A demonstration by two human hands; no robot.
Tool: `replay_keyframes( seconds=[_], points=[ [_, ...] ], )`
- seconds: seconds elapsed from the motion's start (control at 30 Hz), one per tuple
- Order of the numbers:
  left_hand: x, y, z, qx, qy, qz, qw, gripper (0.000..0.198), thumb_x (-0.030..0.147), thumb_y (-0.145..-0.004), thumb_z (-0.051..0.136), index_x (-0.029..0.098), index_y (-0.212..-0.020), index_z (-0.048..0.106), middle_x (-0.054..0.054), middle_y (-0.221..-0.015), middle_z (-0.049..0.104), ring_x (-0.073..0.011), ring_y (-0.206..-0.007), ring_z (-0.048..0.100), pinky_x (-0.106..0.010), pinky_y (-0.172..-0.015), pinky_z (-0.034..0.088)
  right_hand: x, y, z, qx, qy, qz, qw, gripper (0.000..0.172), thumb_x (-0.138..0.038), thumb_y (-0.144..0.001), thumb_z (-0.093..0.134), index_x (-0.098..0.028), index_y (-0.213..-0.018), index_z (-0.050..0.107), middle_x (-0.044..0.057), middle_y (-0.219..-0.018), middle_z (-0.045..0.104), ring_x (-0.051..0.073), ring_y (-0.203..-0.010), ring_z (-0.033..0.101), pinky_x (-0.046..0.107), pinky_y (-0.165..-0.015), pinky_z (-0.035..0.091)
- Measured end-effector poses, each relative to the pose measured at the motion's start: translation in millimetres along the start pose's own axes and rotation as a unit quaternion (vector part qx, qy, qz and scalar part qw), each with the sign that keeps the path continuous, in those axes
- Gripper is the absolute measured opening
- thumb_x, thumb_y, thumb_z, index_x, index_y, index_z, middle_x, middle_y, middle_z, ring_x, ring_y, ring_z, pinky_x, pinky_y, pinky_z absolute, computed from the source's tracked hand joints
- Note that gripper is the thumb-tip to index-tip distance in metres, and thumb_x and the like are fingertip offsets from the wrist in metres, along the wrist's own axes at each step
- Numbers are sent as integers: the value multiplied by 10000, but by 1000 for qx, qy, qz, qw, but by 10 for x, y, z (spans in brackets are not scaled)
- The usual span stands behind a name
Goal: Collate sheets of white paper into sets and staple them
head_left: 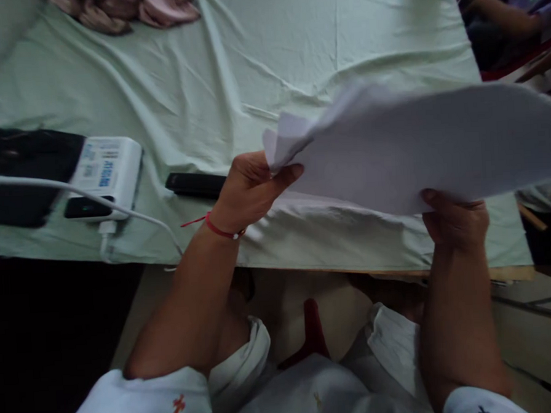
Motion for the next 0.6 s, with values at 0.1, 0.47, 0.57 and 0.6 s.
replay_keyframes(
  seconds=[0.1,0.47,0.57,0.6],
  points=[
    [82,23,-62,8,-4,-1,1000,225,408,-756,895,252,-719,737,-50,-886,763,-302,-1015,738,-398,-758,642,-79,22,21,46,-32,-28,998,499,-71,-320,879,-213,-732,635,-2,-1066,767,227,-1022,686,468,-1013,569],
    [-267,-103,208,-104,-8,-97,990,279,402,-715,938,202,-790,759,-51,-831,752,-247,-895,711,-313,-733,585,80,25,-17,-16,68,19,997,576,-138,-363,962,-219,-875,709,6,-1031,765,210,-1049,661,472,-1139,499],
    [-230,-71,220,-113,17,-92,989,299,427,-725,921,194,-824,762,-44,-847,747,-227,-867,704,-313,-734,590,62,23,-77,12,48,0,999,564,-122,-361,955,-218,-854,699,5,-1023,764,217,-1044,670,455,-1078,537],
    [-217,-56,210,-117,19,-88,989,305,409,-708,930,193,-847,765,-43,-864,747,-228,-876,704,-319,-752,596,60,19,-98,15,38,-1,999,572,-118,-347,951,-217,-848,692,1,-1012,760,214,-1020,671,444,-1047,551]
  ],
)
Point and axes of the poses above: each hand's wrist, its own y-axis away from the middle knuckle, its own z-axis out of the palm, x = y × z, the point moved 7 cm from there along -y, towards the middle knuckle
